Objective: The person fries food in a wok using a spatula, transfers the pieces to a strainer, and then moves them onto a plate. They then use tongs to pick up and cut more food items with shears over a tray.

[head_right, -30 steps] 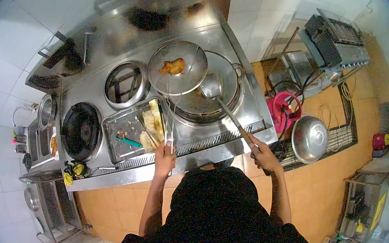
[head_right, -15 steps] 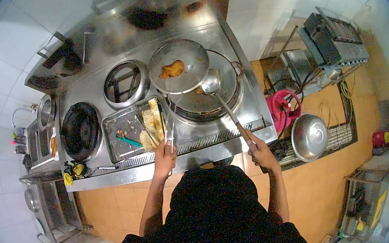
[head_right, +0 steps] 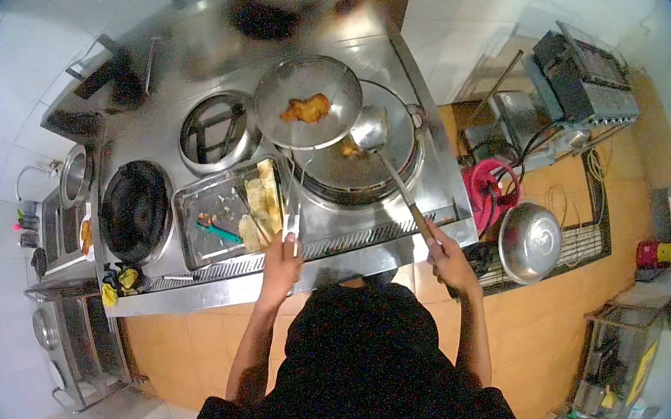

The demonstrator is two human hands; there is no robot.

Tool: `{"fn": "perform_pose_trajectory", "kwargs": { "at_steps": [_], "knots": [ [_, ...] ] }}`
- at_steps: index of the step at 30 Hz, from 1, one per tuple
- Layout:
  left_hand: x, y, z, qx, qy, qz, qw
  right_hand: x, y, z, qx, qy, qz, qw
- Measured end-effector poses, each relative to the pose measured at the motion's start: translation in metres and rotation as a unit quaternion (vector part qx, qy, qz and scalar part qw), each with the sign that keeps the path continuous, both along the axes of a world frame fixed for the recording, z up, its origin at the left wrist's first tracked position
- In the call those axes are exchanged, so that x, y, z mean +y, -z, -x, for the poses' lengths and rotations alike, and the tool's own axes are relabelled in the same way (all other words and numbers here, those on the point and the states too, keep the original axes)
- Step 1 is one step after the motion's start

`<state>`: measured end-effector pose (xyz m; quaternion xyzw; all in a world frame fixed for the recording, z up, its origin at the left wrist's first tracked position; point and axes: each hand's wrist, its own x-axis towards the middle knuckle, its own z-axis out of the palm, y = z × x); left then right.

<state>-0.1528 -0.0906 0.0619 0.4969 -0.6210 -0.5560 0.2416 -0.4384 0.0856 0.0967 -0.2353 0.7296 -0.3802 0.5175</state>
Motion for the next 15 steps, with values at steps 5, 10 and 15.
{"fn": "perform_pose_trajectory", "kwargs": {
  "at_steps": [5, 10, 15],
  "knots": [
    [0.005, 0.002, -0.008, 0.035, 0.022, -0.090, 0.995, -0.002, -0.005, -0.004, -0.005, 0.009, 0.001, 1.000],
    [0.014, 0.002, 0.001, 0.012, 0.007, -0.030, 0.999, 0.002, 0.008, -0.011, 0.002, 0.028, 0.038, 0.999],
    [0.002, 0.006, -0.001, 0.032, 0.025, -0.069, 0.997, -0.001, 0.006, -0.024, -0.010, 0.053, 0.009, 0.999]
  ]
}}
